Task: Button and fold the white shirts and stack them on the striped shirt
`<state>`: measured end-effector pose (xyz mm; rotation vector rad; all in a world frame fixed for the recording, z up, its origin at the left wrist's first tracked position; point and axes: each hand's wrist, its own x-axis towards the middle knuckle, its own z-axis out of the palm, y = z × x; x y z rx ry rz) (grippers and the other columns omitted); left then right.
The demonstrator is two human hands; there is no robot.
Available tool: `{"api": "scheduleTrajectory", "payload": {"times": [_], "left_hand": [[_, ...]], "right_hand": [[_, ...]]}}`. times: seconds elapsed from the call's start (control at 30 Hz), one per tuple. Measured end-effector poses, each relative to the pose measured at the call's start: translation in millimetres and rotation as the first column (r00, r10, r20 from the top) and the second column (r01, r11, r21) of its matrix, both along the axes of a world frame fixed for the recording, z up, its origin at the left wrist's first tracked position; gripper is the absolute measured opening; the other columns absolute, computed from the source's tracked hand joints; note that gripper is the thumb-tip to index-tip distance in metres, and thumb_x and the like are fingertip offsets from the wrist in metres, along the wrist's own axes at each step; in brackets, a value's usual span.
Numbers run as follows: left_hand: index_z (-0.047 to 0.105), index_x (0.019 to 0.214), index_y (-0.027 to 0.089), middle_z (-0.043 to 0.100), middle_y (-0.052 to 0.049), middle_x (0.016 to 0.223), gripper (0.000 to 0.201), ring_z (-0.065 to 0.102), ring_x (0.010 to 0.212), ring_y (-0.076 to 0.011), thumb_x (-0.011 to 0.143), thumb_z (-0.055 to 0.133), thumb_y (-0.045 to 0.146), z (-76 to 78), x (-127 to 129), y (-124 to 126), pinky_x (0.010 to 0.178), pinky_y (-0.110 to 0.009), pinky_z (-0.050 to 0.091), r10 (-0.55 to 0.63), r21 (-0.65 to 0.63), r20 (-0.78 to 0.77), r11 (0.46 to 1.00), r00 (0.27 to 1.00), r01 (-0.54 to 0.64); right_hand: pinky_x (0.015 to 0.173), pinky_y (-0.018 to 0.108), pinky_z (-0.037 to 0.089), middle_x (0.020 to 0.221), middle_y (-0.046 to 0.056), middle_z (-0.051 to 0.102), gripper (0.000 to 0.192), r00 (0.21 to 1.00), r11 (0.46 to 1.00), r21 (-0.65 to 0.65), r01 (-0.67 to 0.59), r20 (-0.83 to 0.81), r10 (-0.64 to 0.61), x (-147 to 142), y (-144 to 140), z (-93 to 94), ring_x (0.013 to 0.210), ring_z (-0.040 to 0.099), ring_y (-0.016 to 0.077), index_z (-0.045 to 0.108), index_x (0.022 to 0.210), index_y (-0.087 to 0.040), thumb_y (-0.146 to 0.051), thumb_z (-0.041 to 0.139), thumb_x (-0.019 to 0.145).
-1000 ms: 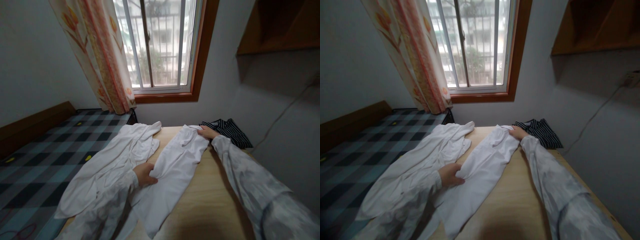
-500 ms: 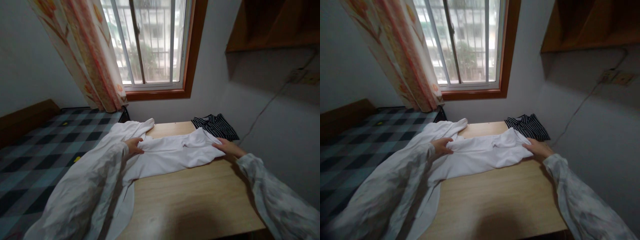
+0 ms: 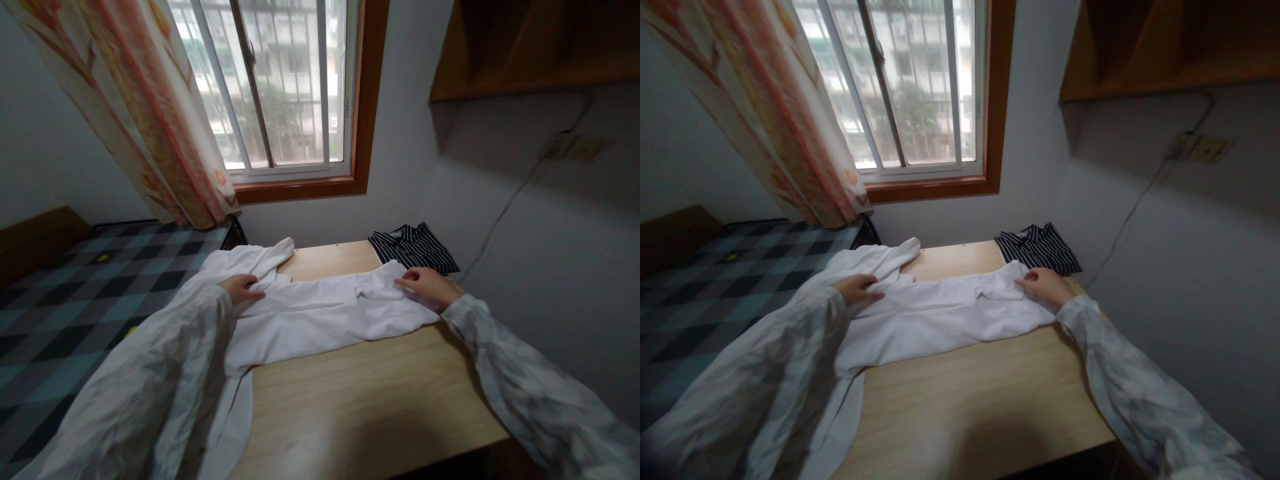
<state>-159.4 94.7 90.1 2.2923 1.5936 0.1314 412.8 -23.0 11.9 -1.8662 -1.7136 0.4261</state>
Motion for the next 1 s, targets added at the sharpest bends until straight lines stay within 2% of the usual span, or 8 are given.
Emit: {"api": "scheduleTrajectory", "payload": {"times": [0.2, 0.37, 0.47, 0.6, 0.67, 0.77, 0.87, 1.0], "left_hand": [[0.067, 0.094, 0.019, 0.058, 0.001, 0.072, 0.052, 0.057, 0.08, -0.0225, 0.079, 0.063, 0.068, -10.4, -17, -14, 0.078, -0.031, 0.043, 0.085, -0.017, -0.004, 0.996, 0.996, -0.085], [0.071, 0.102, 0.019, 0.071, -0.003, 0.088, 0.057, 0.062, 0.088, -0.0237, 0.089, 0.051, 0.071, -10.3, -25, -19, 0.082, -0.031, 0.046, 0.059, -0.02, 0.051, 0.998, 0.997, -0.058], [0.074, 0.1, 0.019, 0.074, -0.005, 0.092, 0.049, 0.064, 0.091, -0.0246, 0.093, 0.051, 0.062, -9.7, -25, -23, 0.082, -0.031, 0.045, 0.089, 0.053, -0.104, 0.995, 0.991, -0.084], [0.076, 0.103, 0.022, 0.076, -0.01, 0.11, 0.038, 0.067, 0.104, -0.0305, 0.092, 0.053, 0.049, -7.2, -21, -31, 0.09, -0.037, 0.046, 0.063, 0.178, -0.276, 0.984, 0.959, -0.013], [0.075, 0.11, 0.023, 0.074, -0.012, 0.124, 0.035, 0.066, 0.114, -0.0329, 0.088, 0.057, 0.044, -1.5, -16, -39, 0.098, -0.04, 0.046, 0.053, 0.241, -0.291, 0.97, 0.955, 0.02], [0.072, 0.119, 0.025, 0.069, -0.011, 0.138, 0.039, 0.063, 0.123, -0.0339, 0.087, 0.059, 0.043, 10.9, -2, -59, 0.107, -0.043, 0.045, -0.004, 0.327, -0.233, 0.941, 0.972, 0.082], [0.073, 0.116, 0.025, 0.073, -0.01, 0.126, 0.038, 0.066, 0.116, -0.0306, 0.097, 0.053, 0.052, 16.1, 22, -84, 0.105, -0.042, 0.047, -0.182, 0.27, -0.113, 0.94, 0.977, 0.207], [0.074, 0.106, 0.023, 0.075, -0.009, 0.106, 0.046, 0.068, 0.098, -0.0282, 0.099, 0.053, 0.063, -0.8, 51, -102, 0.091, -0.04, 0.05, -0.321, 0.081, -0.055, 0.942, 0.945, 0.325]], "right_hand": [[0.065, 0.028, 0.046, 0.076, 0.004, 0.071, 0.039, 0.987, 0.992, 0.104, -0.069, -0.139, 0.083, -10, 26, -7.7, 0.071, 0.061, 0.0197, 0.067, 0.077, -0.021, -0.059, 0.07, 0.082], [0.069, 0.03, 0.048, 0.083, 0.006, 0.075, 0.04, 0.969, 0.971, 0.236, 0.029, -0.247, 0.031, -10, 34, 2.2, 0.074, 0.064, 0.0214, 0.071, 0.091, -0.021, -0.06, 0.064, 0.09], [0.073, 0.031, 0.049, 0.085, 0.008, 0.076, 0.036, 0.981, 0.963, 0.257, 0.083, -0.192, -0.034, -10, 45, 0.6, 0.076, 0.066, 0.0226, 0.072, 0.093, -0.02, -0.055, 0.062, 0.091], [0.074, 0.032, 0.049, 0.081, 0.007, 0.075, 0.027, 0.99, 0.979, 0.158, 0.127, -0.074, -0.117, -12, 59, -6.9, 0.075, 0.066, 0.0225, 0.071, 0.087, -0.021, -0.046, 0.064, 0.09], [0.074, 0.032, 0.049, 0.08, 0.007, 0.075, 0.025, 0.984, 0.976, 0.132, 0.172, -0.073, -0.163, -15, 59, -6.9, 0.076, 0.067, 0.0228, 0.07, 0.088, -0.021, -0.046, 0.068, 0.088], [0.074, 0.032, 0.049, 0.084, 0.007, 0.074, 0.031, 0.976, 0.952, 0.22, 0.211, -0.105, -0.192, -18, 44, 0.9, 0.077, 0.066, 0.0228, 0.068, 0.094, -0.021, -0.051, 0.07, 0.089], [0.075, 0.032, 0.048, 0.088, 0.008, 0.073, 0.033, 0.998, 0.954, 0.299, 0.04, -0.062, -0.022, -21, 14, 12.7, 0.078, 0.063, 0.0223, 0.067, 0.094, -0.022, -0.055, 0.066, 0.094], [0.081, 0.034, 0.049, 0.091, 0.008, 0.073, 0.031, 0.963, 0.961, 0.078, -0.267, 0.055, 0.263, -23, -29, 17.7, 0.086, 0.062, 0.0243, 0.074, 0.092, -0.022, -0.053, 0.07, 0.091]]}}
